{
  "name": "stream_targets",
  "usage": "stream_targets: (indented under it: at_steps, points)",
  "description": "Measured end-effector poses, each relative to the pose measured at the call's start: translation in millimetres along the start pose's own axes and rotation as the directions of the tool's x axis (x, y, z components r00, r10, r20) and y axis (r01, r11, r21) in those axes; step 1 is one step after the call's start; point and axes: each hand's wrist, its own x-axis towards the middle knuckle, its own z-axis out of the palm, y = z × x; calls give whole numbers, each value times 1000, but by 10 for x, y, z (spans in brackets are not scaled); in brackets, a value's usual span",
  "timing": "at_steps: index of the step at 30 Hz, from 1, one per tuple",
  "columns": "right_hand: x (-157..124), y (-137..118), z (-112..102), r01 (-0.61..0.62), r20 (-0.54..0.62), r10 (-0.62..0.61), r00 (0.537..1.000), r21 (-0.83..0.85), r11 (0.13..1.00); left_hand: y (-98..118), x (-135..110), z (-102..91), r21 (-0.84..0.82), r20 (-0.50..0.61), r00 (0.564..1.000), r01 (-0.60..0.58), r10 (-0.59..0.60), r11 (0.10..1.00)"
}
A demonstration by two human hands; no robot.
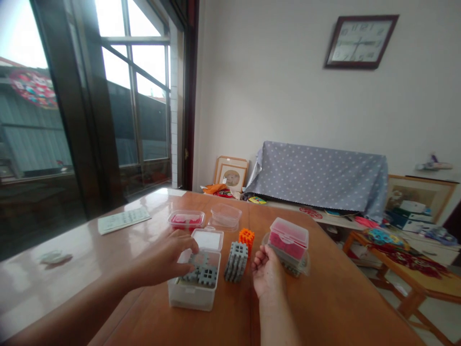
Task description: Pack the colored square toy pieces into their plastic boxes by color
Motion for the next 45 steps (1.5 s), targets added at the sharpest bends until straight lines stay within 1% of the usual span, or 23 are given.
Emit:
stream_targets:
  at_steps: [3,6,8,11,16,20,22,27,30,33,40,45]
  points:
    - [9,-11,-2,-46,-46,46,998,10,999,63,-62,-65,83,24,999,19,-21,996]
    - [3,-26,0,-71,-62,71,996,12,997,158,-78,-154,154,89,995,35,-49,987]
    - [-5,-34,4,-75,-65,76,995,13,997,197,-80,-190,166,128,989,53,-75,985]
    - [-18,-40,10,-75,-72,76,995,14,997,190,-82,-182,170,157,983,68,-95,983]
    - [-26,-42,20,-82,-73,83,994,12,997,116,-77,-109,178,164,983,51,-81,983]
    - [-32,-50,28,-85,-74,85,994,13,996,134,-71,-103,170,141,988,31,-55,985]
    - [-37,-55,31,-88,-74,89,993,12,996,156,-70,-101,159,126,992,4,-24,987]
    - [-40,-61,35,-97,-76,97,992,7,995,133,-67,-16,51,125,985,-129,121,990]
    - [-45,-62,37,-94,-76,93,993,-1,996,86,-61,43,22,130,980,-156,152,987]
    - [-61,-71,44,-84,-70,83,994,-15,996,55,-54,70,30,144,974,-182,176,983]
    - [-104,-95,72,-63,-45,61,997,-46,997,47,-56,87,59,140,975,-182,173,981]
    - [-117,-73,78,-37,-26,36,999,-55,998,189,5,-44,87,86,989,-125,117,988]
